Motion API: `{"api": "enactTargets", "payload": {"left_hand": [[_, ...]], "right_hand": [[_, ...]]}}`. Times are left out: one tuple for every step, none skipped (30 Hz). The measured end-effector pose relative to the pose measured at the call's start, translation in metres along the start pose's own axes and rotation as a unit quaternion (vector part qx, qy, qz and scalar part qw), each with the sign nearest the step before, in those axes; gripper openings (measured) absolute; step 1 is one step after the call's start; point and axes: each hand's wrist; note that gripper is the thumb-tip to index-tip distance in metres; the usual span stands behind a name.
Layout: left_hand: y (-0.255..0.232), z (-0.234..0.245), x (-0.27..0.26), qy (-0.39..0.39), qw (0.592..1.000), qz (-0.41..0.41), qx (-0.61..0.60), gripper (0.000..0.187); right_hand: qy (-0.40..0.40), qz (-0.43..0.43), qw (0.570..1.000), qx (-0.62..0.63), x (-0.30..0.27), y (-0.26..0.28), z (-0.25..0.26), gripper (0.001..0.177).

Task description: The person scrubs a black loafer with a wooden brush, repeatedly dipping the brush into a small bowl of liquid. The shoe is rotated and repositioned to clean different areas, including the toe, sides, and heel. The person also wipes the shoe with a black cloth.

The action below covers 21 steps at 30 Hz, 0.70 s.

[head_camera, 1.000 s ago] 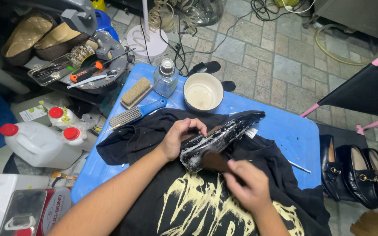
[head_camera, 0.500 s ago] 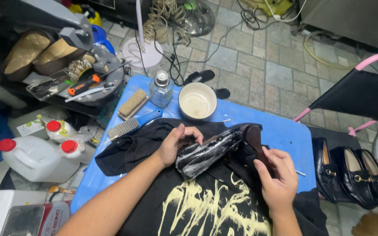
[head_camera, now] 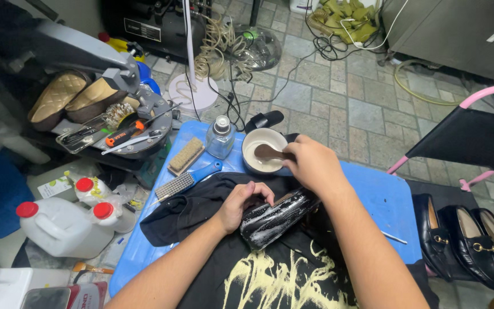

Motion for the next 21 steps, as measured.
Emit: {"api": "enactTargets", "payload": {"left_hand": [[0.000, 0.001, 0.000, 0.000, 1.000, -0.002, -0.003, 0.067], [0.001, 0.001, 0.001, 0.002, 1.000, -0.004, -0.003, 0.067], [0.001, 0.002, 0.001, 0.004, 1.000, -0.007, -0.004, 0.067], [0.003, 0.001, 0.001, 0.003, 1.000, -0.010, -0.007, 0.067], [0.004, 0.001, -0.001, 0.001, 1.000, -0.004, -0.009, 0.067], [0.003, 0.002, 0.000, 0.000, 1.000, 0.000, -0.011, 0.066], [0.003, 0.002, 0.000, -0.001, 1.000, 0.003, -0.012, 0.066], [0.003, 0.002, 0.000, -0.001, 1.000, 0.002, -0.013, 0.066], [0.002, 0.002, 0.001, 0.000, 1.000, 0.001, -0.013, 0.065], [0.002, 0.001, 0.000, 0.002, 1.000, 0.003, -0.013, 0.065], [0.002, 0.001, 0.001, 0.002, 1.000, 0.002, -0.010, 0.065], [0.002, 0.001, 0.000, 0.001, 1.000, 0.001, -0.006, 0.065], [0.002, 0.001, 0.001, -0.001, 1.000, -0.001, -0.003, 0.065], [0.003, 0.001, 0.000, -0.002, 1.000, 0.002, -0.002, 0.065], [0.003, 0.001, 0.000, -0.002, 1.000, 0.005, -0.002, 0.064], [0.003, 0.002, 0.001, -0.002, 1.000, 0.009, -0.002, 0.064], [0.003, 0.002, 0.001, -0.001, 1.000, 0.009, -0.004, 0.064], [0.003, 0.002, 0.001, -0.002, 1.000, 0.009, -0.006, 0.064], [0.003, 0.002, 0.000, -0.003, 1.000, 0.009, -0.008, 0.063], [0.003, 0.001, 0.000, -0.003, 1.000, 0.014, -0.009, 0.064], [0.003, 0.002, -0.002, -0.003, 1.000, 0.020, -0.009, 0.064]], "right_hand": [[-0.001, 0.006, 1.000, -0.010, 0.003, 0.000, 0.000, 0.027], [-0.001, 0.008, 1.000, -0.020, 0.003, 0.000, 0.000, 0.027], [-0.002, 0.011, 1.000, -0.029, 0.002, -0.001, 0.000, 0.026], [-0.029, 0.012, 0.999, -0.013, -0.001, -0.003, 0.000, 0.026], [-0.055, 0.012, 0.998, 0.002, -0.005, -0.006, -0.001, 0.026], [-0.084, 0.014, 0.996, 0.015, -0.008, -0.009, 0.000, 0.025], [-0.084, 0.010, 0.996, 0.022, -0.010, -0.011, 0.000, 0.026], [-0.086, 0.008, 0.996, 0.029, -0.013, -0.013, 0.001, 0.027], [-0.088, 0.006, 0.995, 0.036, -0.015, -0.015, 0.002, 0.028], [-0.102, 0.001, 0.994, 0.051, -0.019, -0.016, 0.002, 0.028], [-0.116, -0.005, 0.991, 0.067, -0.023, -0.018, 0.003, 0.028], [-0.128, -0.008, 0.988, 0.082, -0.026, -0.019, 0.004, 0.028], [-0.134, -0.001, 0.987, 0.085, -0.030, -0.020, 0.006, 0.028], [-0.141, 0.004, 0.986, 0.089, -0.033, -0.021, 0.008, 0.027], [-0.148, 0.009, 0.985, 0.093, -0.037, -0.022, 0.010, 0.027], [-0.141, 0.013, 0.986, 0.085, -0.039, -0.023, 0.013, 0.027], [-0.135, 0.017, 0.988, 0.078, -0.041, -0.024, 0.015, 0.028], [-0.128, 0.023, 0.989, 0.069, -0.043, -0.024, 0.017, 0.028], [-0.130, 0.034, 0.989, 0.063, -0.044, -0.026, 0.018, 0.027], [-0.133, 0.040, 0.989, 0.056, -0.049, -0.028, 0.019, 0.027], [-0.136, 0.046, 0.988, 0.049, -0.055, -0.031, 0.020, 0.026]]}}
Point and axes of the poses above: each hand's wrist, its own x-axis towards the middle knuckle, its own z-axis out of the back of the hand, y = z × x, and after that the axes turned 4 degrees about x, right-handed
